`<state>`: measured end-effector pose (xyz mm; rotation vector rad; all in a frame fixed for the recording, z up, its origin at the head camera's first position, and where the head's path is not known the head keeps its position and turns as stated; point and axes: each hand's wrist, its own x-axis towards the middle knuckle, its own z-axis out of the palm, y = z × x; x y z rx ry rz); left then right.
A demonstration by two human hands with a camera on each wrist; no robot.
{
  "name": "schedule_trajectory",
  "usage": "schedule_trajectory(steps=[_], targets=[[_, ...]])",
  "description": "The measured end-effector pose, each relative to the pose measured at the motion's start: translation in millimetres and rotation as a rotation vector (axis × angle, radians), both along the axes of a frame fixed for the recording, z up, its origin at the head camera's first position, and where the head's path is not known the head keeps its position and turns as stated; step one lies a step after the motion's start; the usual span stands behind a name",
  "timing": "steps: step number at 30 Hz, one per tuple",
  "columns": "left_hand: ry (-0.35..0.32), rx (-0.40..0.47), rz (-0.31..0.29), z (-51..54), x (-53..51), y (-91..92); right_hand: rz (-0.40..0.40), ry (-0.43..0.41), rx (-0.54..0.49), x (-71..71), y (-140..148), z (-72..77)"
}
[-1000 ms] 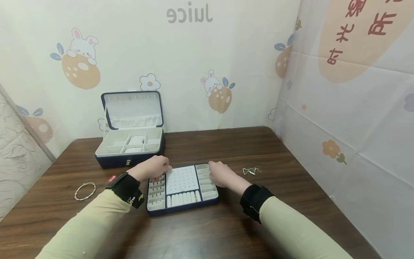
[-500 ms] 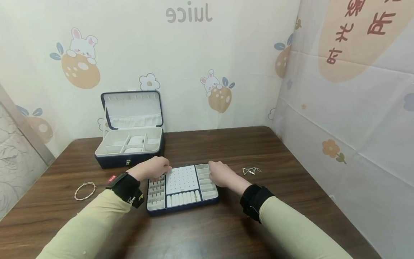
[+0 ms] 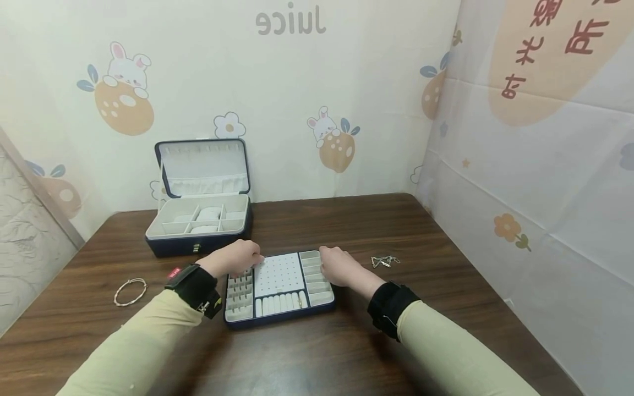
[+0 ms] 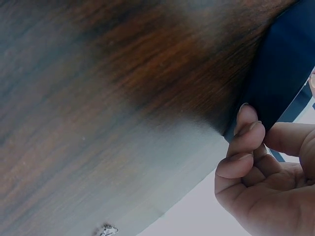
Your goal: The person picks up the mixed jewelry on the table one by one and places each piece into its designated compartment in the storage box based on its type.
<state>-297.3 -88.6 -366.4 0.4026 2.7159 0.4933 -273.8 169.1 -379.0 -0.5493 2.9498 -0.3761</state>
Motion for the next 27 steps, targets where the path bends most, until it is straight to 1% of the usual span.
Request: schedule_trajectory(steps=[5, 13, 16, 20, 21, 25, 27], targets=[[0.018, 0.003, -0.014, -1.0, 1.8, -0.3, -0.006, -0.003, 0.002, 0.4, 0.8, 0.0], [0.082, -0.005, -0.054, -0.4, 3.3, -4.2, -0.017, -0.006, 0.006, 0.8, -0.3, -0.3], [0.057, 0.018, -0.033, -0.1, 2.2, -5.7, -0.018, -0.007, 0.011, 0.7, -0.4, -0.2], [0.001, 0.056, 0.02, 0.8, 0.1, -7.6, -0.019, -0.01, 0.014, 1.3, -0.3, 0.8], [-0.003, 0.061, 0.022, 1.7, 0.5, -8.7, -0.019, -0.011, 0.015, 1.5, -0.4, 1.1], [0.026, 0.043, 0.002, 7.4, 2.6, -15.4, -0.017, -0.009, 0.014, 1.5, -0.8, 1.5], [0.046, 0.018, -0.011, 11.3, 4.2, -19.3, -0.016, -0.009, 0.012, 1.0, -0.8, 1.3]])
